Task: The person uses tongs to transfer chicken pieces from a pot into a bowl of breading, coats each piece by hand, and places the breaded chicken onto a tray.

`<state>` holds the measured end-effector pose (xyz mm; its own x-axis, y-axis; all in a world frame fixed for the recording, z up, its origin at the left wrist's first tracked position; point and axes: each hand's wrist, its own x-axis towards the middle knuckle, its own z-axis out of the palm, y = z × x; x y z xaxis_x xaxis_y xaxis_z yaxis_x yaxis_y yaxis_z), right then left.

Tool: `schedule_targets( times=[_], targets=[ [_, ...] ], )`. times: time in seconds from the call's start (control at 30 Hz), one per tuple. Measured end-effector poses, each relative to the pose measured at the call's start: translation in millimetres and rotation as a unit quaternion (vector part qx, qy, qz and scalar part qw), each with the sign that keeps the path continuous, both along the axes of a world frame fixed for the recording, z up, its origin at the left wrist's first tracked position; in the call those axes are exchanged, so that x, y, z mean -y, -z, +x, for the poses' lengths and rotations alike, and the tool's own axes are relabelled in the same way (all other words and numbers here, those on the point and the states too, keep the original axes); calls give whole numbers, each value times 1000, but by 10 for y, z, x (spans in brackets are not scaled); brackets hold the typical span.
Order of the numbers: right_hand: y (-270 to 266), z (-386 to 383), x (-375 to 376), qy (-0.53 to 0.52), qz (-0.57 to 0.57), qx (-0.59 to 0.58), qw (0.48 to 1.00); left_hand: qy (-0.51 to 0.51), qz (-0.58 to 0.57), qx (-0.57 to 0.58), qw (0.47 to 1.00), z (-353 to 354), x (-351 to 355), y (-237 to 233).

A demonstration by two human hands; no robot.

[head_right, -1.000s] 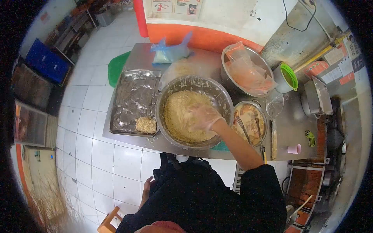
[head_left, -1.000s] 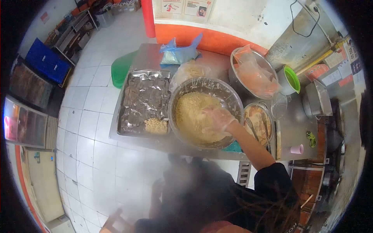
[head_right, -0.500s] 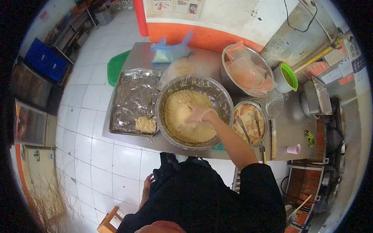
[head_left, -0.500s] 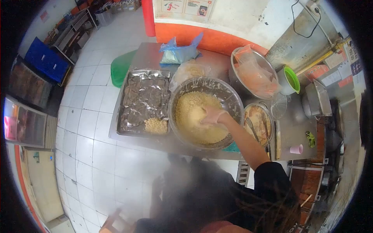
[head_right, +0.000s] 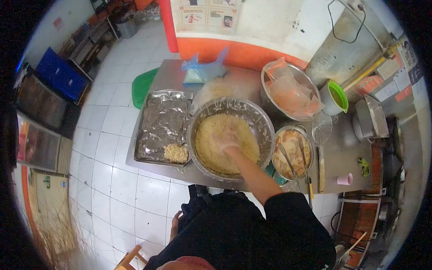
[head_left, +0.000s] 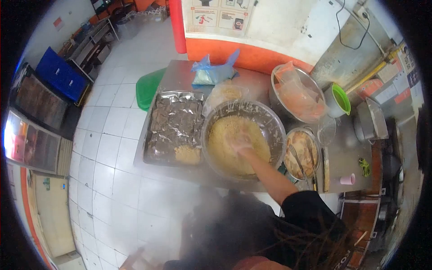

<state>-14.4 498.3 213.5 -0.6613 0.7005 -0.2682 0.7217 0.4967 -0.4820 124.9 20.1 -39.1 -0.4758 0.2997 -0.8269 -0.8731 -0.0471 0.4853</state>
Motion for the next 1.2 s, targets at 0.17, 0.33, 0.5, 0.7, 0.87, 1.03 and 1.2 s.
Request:
schedule_targets(
  times=[0.17, 0.33, 0.5, 0.7, 0.87, 1.03, 1.2],
  targets=[
    [-537, 307, -91, -69, -170, 143, 973, -3, 27, -52, 998, 15, 9, -157],
    [-748, 372, -317, -56, -272, 160, 947, 13, -1, -37, 999, -108, -14, -132],
    [324, 499, -835, -14, -350, 56, 935, 59, -37, -78, 994, -142, 20, 85],
    [-243, 458, -757, -109, -34, -12, 993, -13, -26, 1, 1000, -217, -282, -556],
    [-1645, 118, -542, -160, 27, 100, 982, -6, 35, 35, 999, -223, 64, 264],
    [-1117, 220, -313, -250, 51, 123, 959, -2, 46, -22, 999, -180, -66, -128],
    [-252, 705, -362, -312, 56, 282, 906, -49, 39, 42, 997, -192, -187, -232]
  ],
)
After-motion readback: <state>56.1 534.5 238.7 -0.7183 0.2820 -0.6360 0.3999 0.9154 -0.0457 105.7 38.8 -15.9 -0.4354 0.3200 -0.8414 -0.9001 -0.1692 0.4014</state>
